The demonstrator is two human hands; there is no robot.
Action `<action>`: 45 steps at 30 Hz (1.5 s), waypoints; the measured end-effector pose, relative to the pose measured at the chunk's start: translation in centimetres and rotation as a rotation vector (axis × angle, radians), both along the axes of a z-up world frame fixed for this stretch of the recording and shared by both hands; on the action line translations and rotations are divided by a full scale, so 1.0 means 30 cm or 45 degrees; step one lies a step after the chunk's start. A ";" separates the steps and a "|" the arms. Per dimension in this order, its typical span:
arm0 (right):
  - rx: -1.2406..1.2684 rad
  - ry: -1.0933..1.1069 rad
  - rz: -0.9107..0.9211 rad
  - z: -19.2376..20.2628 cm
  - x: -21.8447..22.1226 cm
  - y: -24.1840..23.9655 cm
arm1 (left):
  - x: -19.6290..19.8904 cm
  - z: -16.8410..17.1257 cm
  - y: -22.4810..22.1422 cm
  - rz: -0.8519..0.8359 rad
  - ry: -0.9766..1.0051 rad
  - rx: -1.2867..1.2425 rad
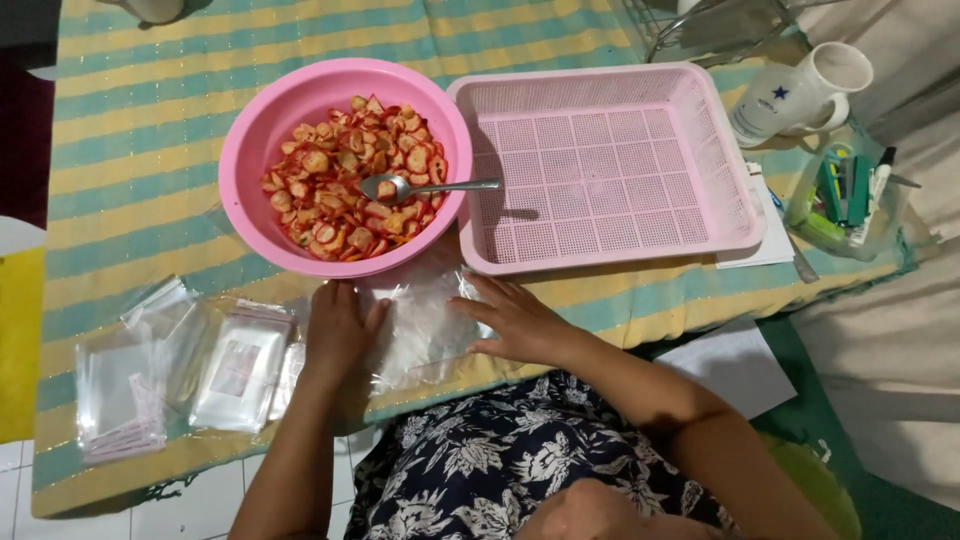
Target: The person places fried crackers into small plastic bags by hand and using a spoon, and then arranges the bags.
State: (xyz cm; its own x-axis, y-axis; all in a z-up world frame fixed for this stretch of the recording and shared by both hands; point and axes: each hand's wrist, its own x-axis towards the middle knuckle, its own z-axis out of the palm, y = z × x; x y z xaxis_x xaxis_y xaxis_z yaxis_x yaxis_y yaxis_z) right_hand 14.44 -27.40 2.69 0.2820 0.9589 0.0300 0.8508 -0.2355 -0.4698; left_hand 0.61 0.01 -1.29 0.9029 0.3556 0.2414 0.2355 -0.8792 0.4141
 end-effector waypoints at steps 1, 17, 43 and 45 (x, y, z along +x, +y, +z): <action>0.047 -0.018 0.011 -0.012 0.001 -0.007 | 0.007 -0.023 -0.001 -0.021 -0.018 0.001; 0.435 -0.348 -0.135 -0.142 0.073 -0.147 | 0.107 -0.061 -0.202 -0.161 -0.127 -0.091; 0.434 -0.574 -0.204 -0.210 0.082 -0.143 | -0.031 0.124 -0.122 -0.083 -0.216 -0.021; 0.347 -0.493 -0.201 -0.197 0.098 -0.164 | -0.080 0.026 -0.019 -0.004 -0.309 0.071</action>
